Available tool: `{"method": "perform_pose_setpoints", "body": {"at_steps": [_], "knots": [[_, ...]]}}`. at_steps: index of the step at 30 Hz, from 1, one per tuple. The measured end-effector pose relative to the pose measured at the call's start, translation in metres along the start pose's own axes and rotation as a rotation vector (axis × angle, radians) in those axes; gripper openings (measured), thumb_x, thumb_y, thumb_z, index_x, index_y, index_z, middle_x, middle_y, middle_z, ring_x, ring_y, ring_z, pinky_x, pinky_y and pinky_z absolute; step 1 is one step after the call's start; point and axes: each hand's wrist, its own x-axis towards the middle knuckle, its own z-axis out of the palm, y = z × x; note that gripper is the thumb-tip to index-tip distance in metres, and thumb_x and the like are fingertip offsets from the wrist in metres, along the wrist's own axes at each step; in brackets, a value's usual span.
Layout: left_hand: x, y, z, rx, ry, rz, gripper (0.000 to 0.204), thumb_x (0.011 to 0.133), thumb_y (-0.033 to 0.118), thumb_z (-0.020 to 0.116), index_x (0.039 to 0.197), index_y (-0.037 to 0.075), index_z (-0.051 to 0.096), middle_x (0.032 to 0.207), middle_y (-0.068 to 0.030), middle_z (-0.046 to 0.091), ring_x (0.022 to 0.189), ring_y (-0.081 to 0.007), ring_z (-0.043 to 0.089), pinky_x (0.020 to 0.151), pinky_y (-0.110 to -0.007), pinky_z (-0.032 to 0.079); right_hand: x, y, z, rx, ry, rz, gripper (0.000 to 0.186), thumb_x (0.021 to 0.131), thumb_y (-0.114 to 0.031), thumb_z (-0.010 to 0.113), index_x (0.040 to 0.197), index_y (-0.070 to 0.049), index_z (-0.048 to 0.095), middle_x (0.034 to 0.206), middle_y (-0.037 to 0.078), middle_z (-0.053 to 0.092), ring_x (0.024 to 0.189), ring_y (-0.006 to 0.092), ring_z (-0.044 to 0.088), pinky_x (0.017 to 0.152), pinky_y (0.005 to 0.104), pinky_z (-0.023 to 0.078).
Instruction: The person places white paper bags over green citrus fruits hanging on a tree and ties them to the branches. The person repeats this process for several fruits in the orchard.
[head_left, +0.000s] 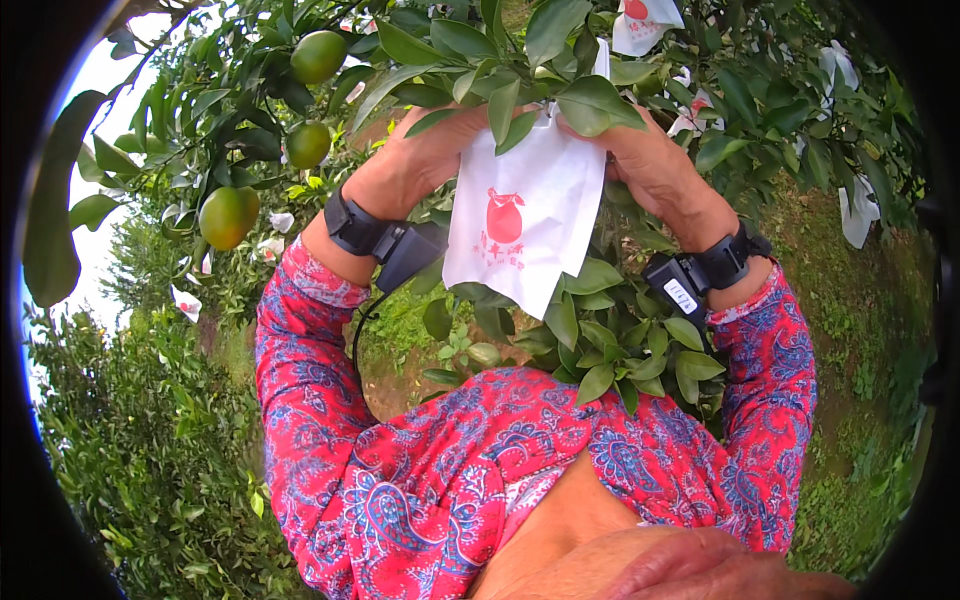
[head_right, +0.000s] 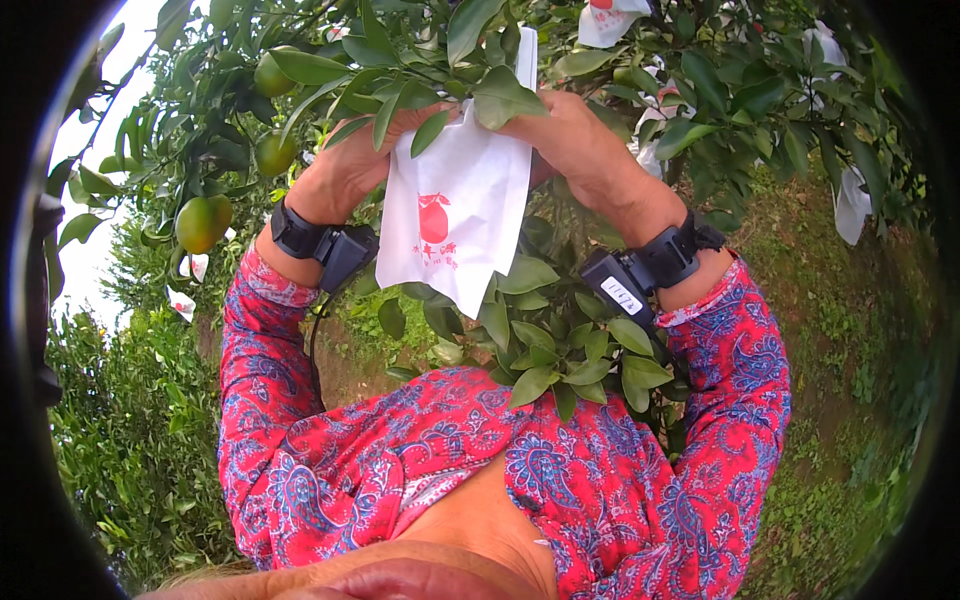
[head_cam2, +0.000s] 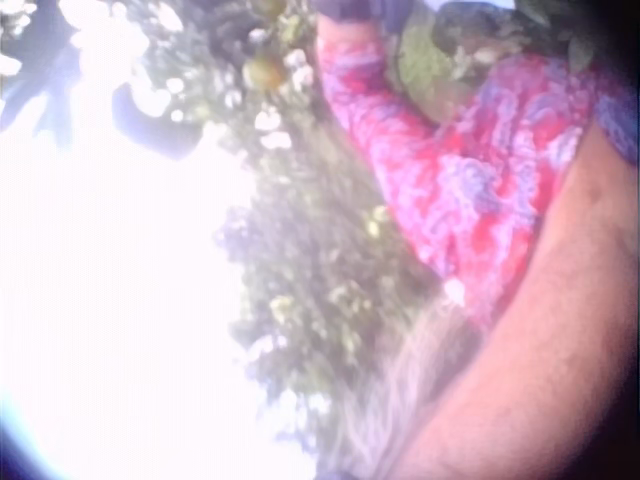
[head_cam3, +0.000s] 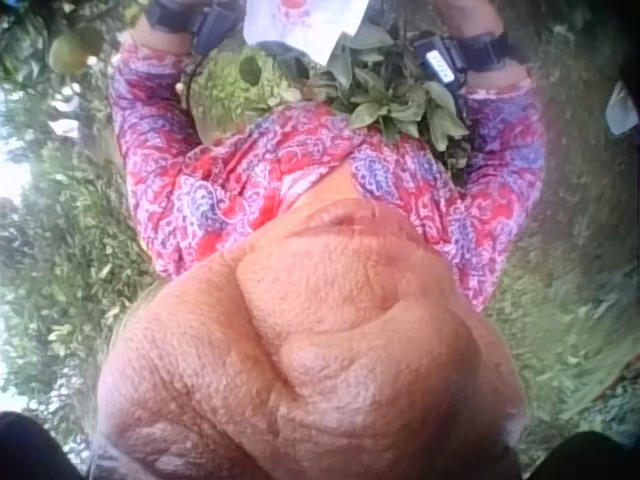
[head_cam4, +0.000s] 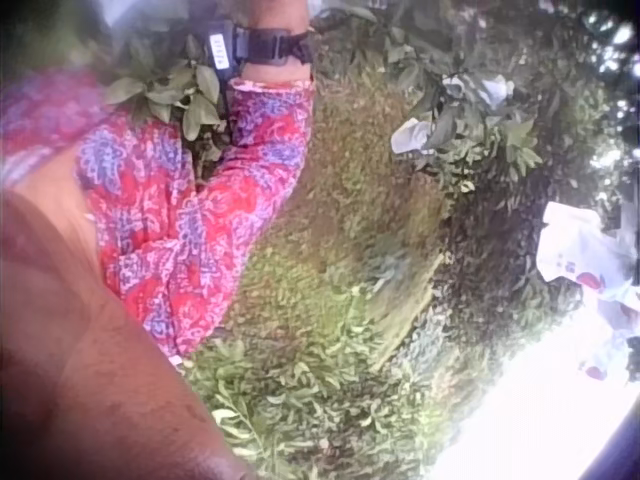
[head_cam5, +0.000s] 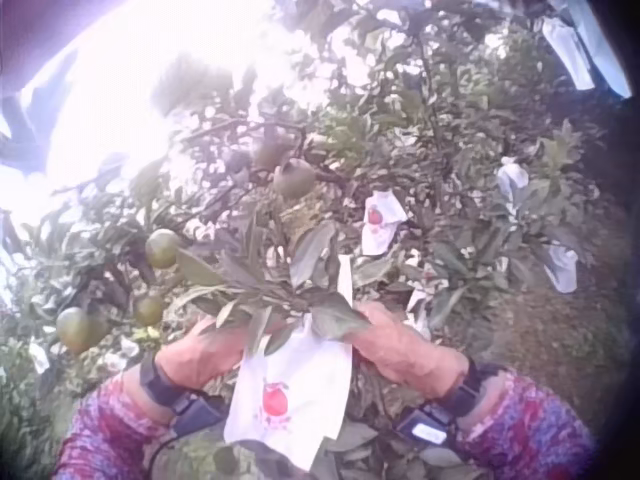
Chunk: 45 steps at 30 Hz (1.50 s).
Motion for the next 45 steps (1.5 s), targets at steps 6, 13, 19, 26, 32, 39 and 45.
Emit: {"method": "perform_pose_setpoints", "body": {"at_steps": [6, 13, 19, 26, 32, 39, 45], "knots": [[-0.018, 0.011, 0.003, 0.121, -0.108, 0.086, 0.04, 0.102, 0.019, 0.043, 0.132, -0.007, 0.051, 0.133, -0.0134, 0.057, 0.115, -0.0196, 0.058, 0.101, -0.032, 0.045, 0.013, 0.016, 0.006, 0.01, 0.026, -0.377, 0.014, 0.09, -0.011, 0.064, 0.096, 0.0, 0.069, 0.08, 0.003, 0.068, 0.07, 0.0094, 0.061, 0.065, 0.0259, 0.049], [-0.001, 0.013, 0.008, 0.506, -0.15, 0.226, 0.036, 0.101, 0.018, 0.047, 0.131, 0.0, 0.055, 0.127, -0.0103, 0.061, 0.109, -0.0179, 0.061, 0.095, -0.028, 0.047, -0.021, 0.033, 0.008, -0.277, 0.369, -0.602, 0.018, 0.09, -0.001, 0.055, 0.104, 0.001, 0.067, 0.082, 0.003, 0.067, 0.07, 0.0072, 0.052, 0.066, 0.0244, 0.045], [0.02, -0.002, -0.003, 0.512, -0.031, 0.159, 0.028, 0.099, 0.012, 0.052, 0.123, -0.002, 0.06, 0.119, -0.009, 0.065, 0.102, -0.0169, 0.064, 0.09, -0.029, 0.052, -0.014, 0.038, -0.001, 0.184, 0.251, -0.409, 0.02, 0.094, -0.011, 0.057, 0.103, 0.002, 0.069, 0.087, -0.002, 0.067, 0.078, 0.0035, 0.054, 0.067, 0.0208, 0.044], [0.001, 0.006, 0.012, -0.014, 0.018, 0.077, 0.026, 0.098, 0.009, 0.053, 0.119, -0.004, 0.062, 0.116, -0.0109, 0.066, 0.1, -0.0182, 0.065, 0.09, -0.03, 0.053, -0.001, 0.008, -0.001, 0.096, 0.02, -0.228, 0.021, 0.09, -0.01, 0.064, 0.107, 0.001, 0.068, 0.096, 0.003, 0.069, 0.083, 0.0099, 0.061, 0.076, 0.026, 0.049], [0.003, 0.006, 0.025, -0.167, 0.129, 0.0, 0.024, 0.096, 0.007, 0.055, 0.116, -0.003, 0.064, 0.116, -0.0122, 0.066, 0.1, -0.0185, 0.065, 0.088, -0.032, 0.053, 0.008, 0.01, 0.005, -0.298, 0.085, -0.644, 0.017, 0.077, 0.006, 0.062, 0.091, -0.001, 0.068, 0.08, 0.004, 0.066, 0.071, 0.0114, 0.058, 0.066, 0.0277, 0.048], [0.036, -0.008, 0.04, -0.182, 0.117, 0.118, 0.019, 0.089, 0.006, 0.064, 0.106, -0.002, 0.067, 0.099, -0.0073, 0.069, 0.081, -0.0149, 0.066, 0.069, -0.03, 0.054, 0.006, 0.008, 0.004, -0.771, 0.302, -0.862, 0.02, 0.075, 0.011, 0.057, 0.082, -0.005, 0.066, 0.065, 0.009, 0.053, 0.065, 0.0238, 0.051, 0.061, 0.0291, 0.045], [0.081, -0.008, 0.079, -0.224, 0.092, 0.299, 0.019, 0.082, 0.002, 0.066, 0.1, -0.003, 0.067, 0.093, -0.0079, 0.07, 0.076, -0.0158, 0.066, 0.064, -0.031, 0.054, -0.021, -0.009, -0.014, -0.543, 0.404, -0.588, 0.011, 0.09, -0.001, 0.059, 0.094, 0.002, 0.068, 0.081, -0.006, 0.062, 0.072, 0.0022, 0.047, 0.062, 0.022, 0.042]]}}
